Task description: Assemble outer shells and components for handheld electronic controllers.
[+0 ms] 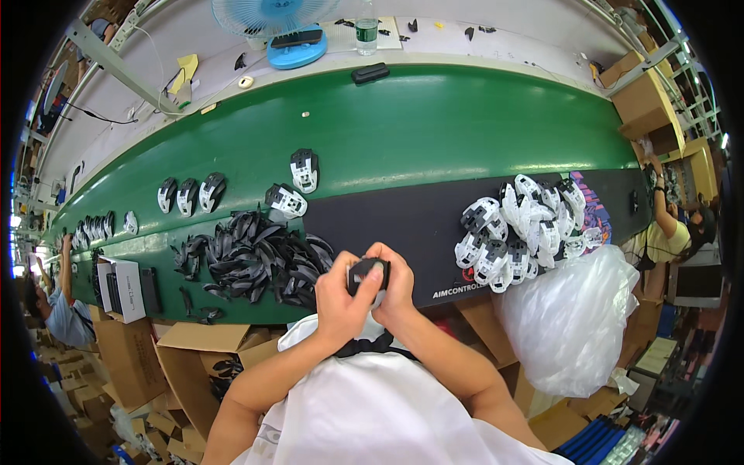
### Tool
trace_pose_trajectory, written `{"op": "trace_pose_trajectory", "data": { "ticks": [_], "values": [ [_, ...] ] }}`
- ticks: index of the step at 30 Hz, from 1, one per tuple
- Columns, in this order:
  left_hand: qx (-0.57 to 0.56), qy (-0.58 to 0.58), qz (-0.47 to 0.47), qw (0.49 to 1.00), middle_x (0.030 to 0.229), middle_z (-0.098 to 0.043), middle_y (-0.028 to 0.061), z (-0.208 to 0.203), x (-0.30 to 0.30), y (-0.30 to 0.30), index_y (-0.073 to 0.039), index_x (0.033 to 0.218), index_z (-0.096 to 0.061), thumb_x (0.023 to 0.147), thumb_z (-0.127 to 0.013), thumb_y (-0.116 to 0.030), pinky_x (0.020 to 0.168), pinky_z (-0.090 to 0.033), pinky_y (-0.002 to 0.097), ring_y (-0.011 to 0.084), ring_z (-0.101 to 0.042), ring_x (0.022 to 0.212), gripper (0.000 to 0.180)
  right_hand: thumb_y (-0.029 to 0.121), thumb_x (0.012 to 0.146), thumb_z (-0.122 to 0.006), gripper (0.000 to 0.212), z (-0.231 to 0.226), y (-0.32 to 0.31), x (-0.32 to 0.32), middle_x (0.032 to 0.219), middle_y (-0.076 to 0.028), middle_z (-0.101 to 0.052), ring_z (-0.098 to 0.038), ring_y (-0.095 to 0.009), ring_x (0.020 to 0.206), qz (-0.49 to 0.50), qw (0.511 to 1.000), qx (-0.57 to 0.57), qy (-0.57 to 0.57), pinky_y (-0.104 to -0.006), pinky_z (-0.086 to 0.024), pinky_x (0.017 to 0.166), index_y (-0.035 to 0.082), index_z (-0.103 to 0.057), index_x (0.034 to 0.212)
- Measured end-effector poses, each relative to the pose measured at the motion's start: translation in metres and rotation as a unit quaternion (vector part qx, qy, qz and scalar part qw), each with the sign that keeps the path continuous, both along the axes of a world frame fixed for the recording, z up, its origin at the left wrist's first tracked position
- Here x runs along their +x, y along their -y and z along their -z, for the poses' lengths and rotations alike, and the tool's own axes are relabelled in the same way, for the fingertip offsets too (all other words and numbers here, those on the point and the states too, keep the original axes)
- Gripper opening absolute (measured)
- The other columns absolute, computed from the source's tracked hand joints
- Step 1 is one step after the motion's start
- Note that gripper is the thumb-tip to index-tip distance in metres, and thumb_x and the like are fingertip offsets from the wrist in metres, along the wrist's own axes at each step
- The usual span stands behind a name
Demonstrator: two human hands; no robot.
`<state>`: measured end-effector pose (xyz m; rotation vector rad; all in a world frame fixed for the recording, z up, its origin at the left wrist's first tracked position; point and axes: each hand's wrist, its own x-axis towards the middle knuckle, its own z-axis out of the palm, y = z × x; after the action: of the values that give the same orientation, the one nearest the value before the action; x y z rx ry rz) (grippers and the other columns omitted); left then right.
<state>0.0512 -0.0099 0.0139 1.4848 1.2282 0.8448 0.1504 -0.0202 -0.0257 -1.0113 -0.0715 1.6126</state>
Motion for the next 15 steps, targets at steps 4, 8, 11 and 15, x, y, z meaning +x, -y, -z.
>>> {"op": "trace_pose_trajectory", "data": {
  "ticks": [4,8,11,15],
  "values": [
    [-0.052,0.062,-0.035,0.996,0.062,-0.053,0.0045,0.004,-0.003,-0.001,0.000,0.078,-0.052,0.087,-0.062,-0.024,0.052,-0.038,0.0256,0.0083,-0.047,0.058,0.027,0.019,0.089,-0.039,0.024,0.003,-0.001,-0.001,0.066,-0.001,-0.051,-0.049,-0.010,0.060,-0.014,1.000,-0.022,0.001,-0.0263,-0.042,0.055,0.009,-0.052,0.073],
    [-0.105,0.120,-0.056,0.986,0.068,-0.054,0.0002,0.014,0.004,-0.015,-0.002,0.078,-0.053,0.089,-0.060,-0.024,0.058,-0.039,0.0236,0.0064,-0.048,0.064,0.026,0.020,0.087,-0.042,0.022,-0.002,-0.019,-0.003,0.071,-0.001,-0.058,-0.055,-0.013,0.065,0.022,0.992,-0.103,-0.075,-0.0292,-0.046,0.062,0.010,-0.058,0.076],
    [-0.218,0.261,-0.139,0.930,0.075,-0.057,-0.0022,0.027,0.004,-0.026,-0.006,0.085,-0.061,0.088,-0.059,-0.023,0.060,-0.041,0.0232,0.0071,-0.052,0.065,0.017,0.023,0.086,-0.049,0.021,0.010,-0.024,0.000,0.084,-0.005,-0.065,-0.062,-0.019,0.077,0.028,0.989,-0.095,-0.109,-0.0337,-0.049,0.073,0.007,-0.062,0.088],
    [-0.290,0.344,-0.152,0.880,0.084,-0.062,0.0010,0.057,-0.011,-0.068,-0.007,0.090,-0.062,0.089,-0.058,-0.025,0.069,-0.047,0.0261,0.0102,-0.059,0.075,0.018,0.028,0.092,-0.044,0.031,0.030,-0.041,-0.019,0.101,-0.008,-0.063,-0.060,-0.021,0.093,0.081,0.992,-0.038,-0.094,-0.0360,-0.047,0.084,0.004,-0.060,0.104]
  ]
}}
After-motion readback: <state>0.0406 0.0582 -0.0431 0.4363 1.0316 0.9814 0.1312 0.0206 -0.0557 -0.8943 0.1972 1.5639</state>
